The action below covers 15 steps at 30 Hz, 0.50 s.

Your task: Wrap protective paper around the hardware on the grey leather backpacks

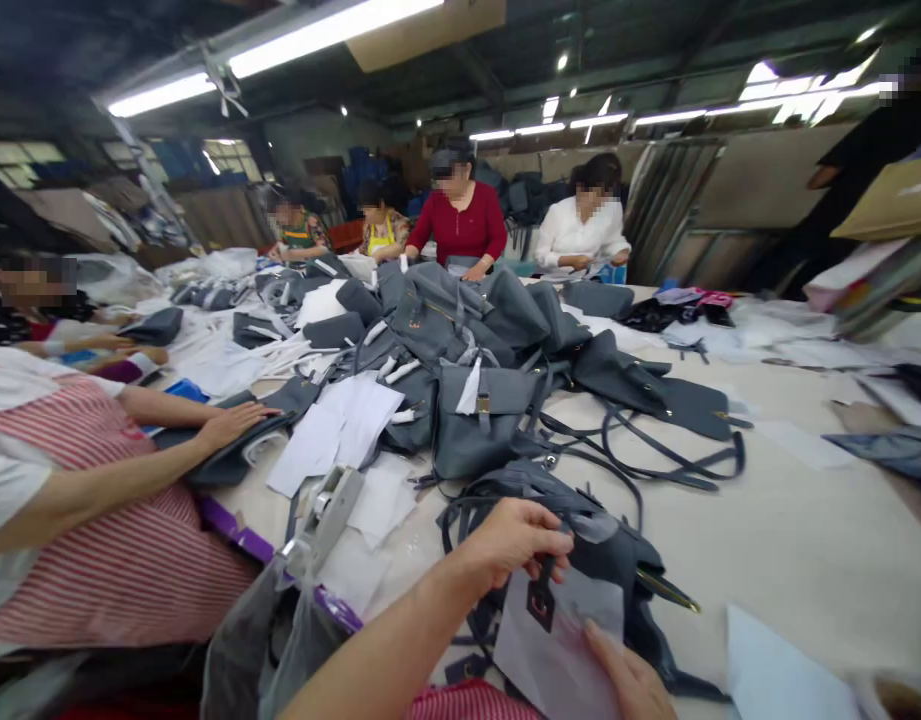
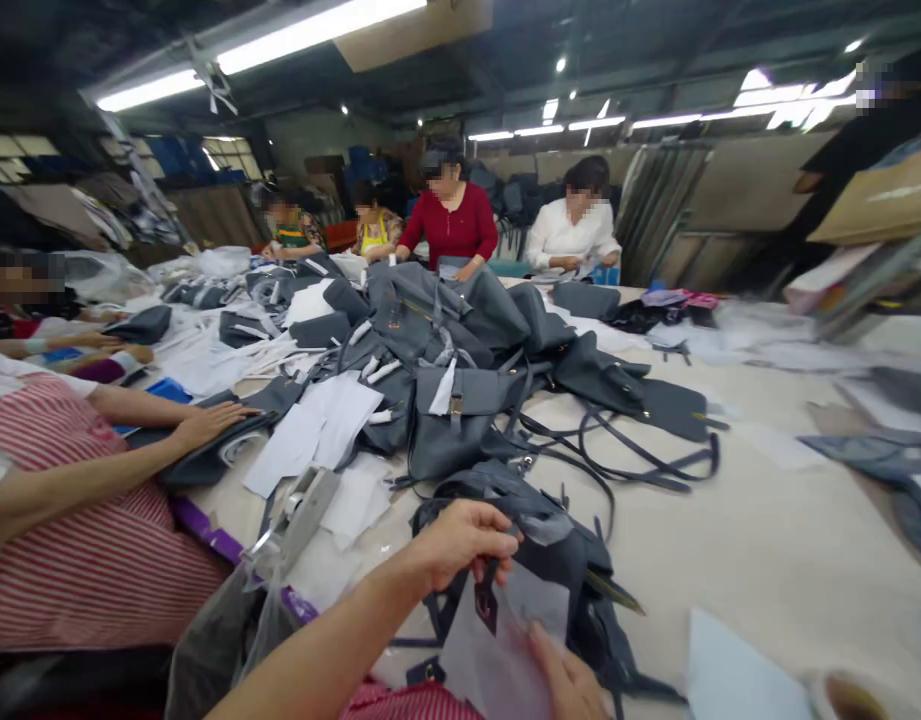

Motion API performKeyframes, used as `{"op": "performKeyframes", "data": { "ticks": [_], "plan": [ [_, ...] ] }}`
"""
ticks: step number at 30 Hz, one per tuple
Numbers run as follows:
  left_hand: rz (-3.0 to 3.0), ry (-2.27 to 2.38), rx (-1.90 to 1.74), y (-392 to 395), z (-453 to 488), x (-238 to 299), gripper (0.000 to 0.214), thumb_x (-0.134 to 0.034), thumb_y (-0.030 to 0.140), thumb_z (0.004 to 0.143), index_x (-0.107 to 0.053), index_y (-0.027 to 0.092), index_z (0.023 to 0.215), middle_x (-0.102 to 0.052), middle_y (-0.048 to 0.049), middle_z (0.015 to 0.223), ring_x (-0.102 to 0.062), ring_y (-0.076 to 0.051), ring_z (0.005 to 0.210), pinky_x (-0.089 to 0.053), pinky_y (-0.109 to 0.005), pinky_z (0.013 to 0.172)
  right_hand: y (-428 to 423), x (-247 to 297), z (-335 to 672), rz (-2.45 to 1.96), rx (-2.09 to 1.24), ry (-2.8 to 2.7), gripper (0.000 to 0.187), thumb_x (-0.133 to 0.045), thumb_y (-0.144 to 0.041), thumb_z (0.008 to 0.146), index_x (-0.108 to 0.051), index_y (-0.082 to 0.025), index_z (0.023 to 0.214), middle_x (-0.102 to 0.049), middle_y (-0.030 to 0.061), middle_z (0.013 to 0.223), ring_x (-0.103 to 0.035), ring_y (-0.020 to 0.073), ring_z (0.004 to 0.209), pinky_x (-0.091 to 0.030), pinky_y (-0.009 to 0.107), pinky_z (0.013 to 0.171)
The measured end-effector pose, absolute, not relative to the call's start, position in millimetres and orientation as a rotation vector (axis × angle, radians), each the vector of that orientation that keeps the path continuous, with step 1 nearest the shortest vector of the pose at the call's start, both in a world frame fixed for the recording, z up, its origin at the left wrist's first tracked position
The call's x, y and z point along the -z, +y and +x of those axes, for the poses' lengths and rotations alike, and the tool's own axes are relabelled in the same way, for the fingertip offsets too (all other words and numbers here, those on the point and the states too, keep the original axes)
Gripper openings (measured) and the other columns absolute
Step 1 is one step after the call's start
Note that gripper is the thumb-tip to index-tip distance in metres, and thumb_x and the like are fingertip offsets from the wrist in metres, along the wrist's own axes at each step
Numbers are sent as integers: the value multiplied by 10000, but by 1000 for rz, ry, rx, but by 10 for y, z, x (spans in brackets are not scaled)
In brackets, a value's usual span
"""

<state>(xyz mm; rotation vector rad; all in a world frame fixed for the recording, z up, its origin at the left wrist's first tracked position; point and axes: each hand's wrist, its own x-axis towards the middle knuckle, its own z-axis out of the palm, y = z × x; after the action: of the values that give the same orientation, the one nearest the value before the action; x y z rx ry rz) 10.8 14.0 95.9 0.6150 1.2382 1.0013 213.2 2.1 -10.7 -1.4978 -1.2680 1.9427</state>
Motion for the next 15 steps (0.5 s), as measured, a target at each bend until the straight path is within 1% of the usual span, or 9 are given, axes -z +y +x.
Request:
{"op": "performKeyframes", "data": {
  "ticks": [2,3,4,7,9,12,15],
  "plan": [
    [578,1173,-988,130,109,-971,384,-774,375,514,-576,147,751,-635,-2,589,-605,-120,488,-369,-189,421,-31,-6,2013,-1403,-1931,-1246,397,-760,-536,587,-800,-231,839,-778,59,833,-700,342,895,-560,410,754],
    [565,1146,-975,128,104,-973,411,-772,396,519,-573,145,777,-645,-9,607,-619,-128,507,-395,-194,437,-50,-75,1954,-1364,-1913,-1232,432,-786,-530,561,-799,-211,852,-778,64,852,-695,337,892,-551,410,779],
    [560,1127,-956,128,97,-971,433,-770,412,525,-570,144,799,-653,-17,622,-631,-136,519,-409,-197,443,-61,-144,1901,-1329,-1899,-1204,449,-790,-529,575,-796,-204,884,-777,66,896,-688,324,914,-539,405,816],
    [565,1132,-897,130,86,-952,451,-766,429,535,-544,150,812,-664,-32,637,-647,-151,524,-379,-177,411,-68,-306,1818,-1233,-1979,-1018,483,-765,-527,656,-765,-205,1016,-763,71,1016,-681,292,967,-510,403,892],
    [585,1149,-878,128,101,-936,442,-767,423,548,-521,157,802,-666,-36,644,-650,-150,522,-350,-162,394,-77,-368,1816,-1199,-2063,-880,521,-753,-534,678,-743,-194,1072,-761,83,1023,-688,298,964,-510,427,898],
    [599,1169,-879,124,153,-899,435,-761,421,566,-488,170,793,-674,-42,659,-660,-157,535,-344,-156,391,-115,-400,1820,-1192,-2092,-820,534,-761,-543,670,-743,-185,1065,-753,95,1050,-678,317,1010,-500,452,924],
    [589,1196,-885,125,207,-843,424,-749,410,567,-465,183,785,-677,-40,650,-663,-165,535,-353,-160,390,-175,-368,1781,-1115,-2062,-782,509,-750,-547,690,-747,-192,1054,-717,89,1153,-619,318,1135,-456,441,999]
  ]
}}
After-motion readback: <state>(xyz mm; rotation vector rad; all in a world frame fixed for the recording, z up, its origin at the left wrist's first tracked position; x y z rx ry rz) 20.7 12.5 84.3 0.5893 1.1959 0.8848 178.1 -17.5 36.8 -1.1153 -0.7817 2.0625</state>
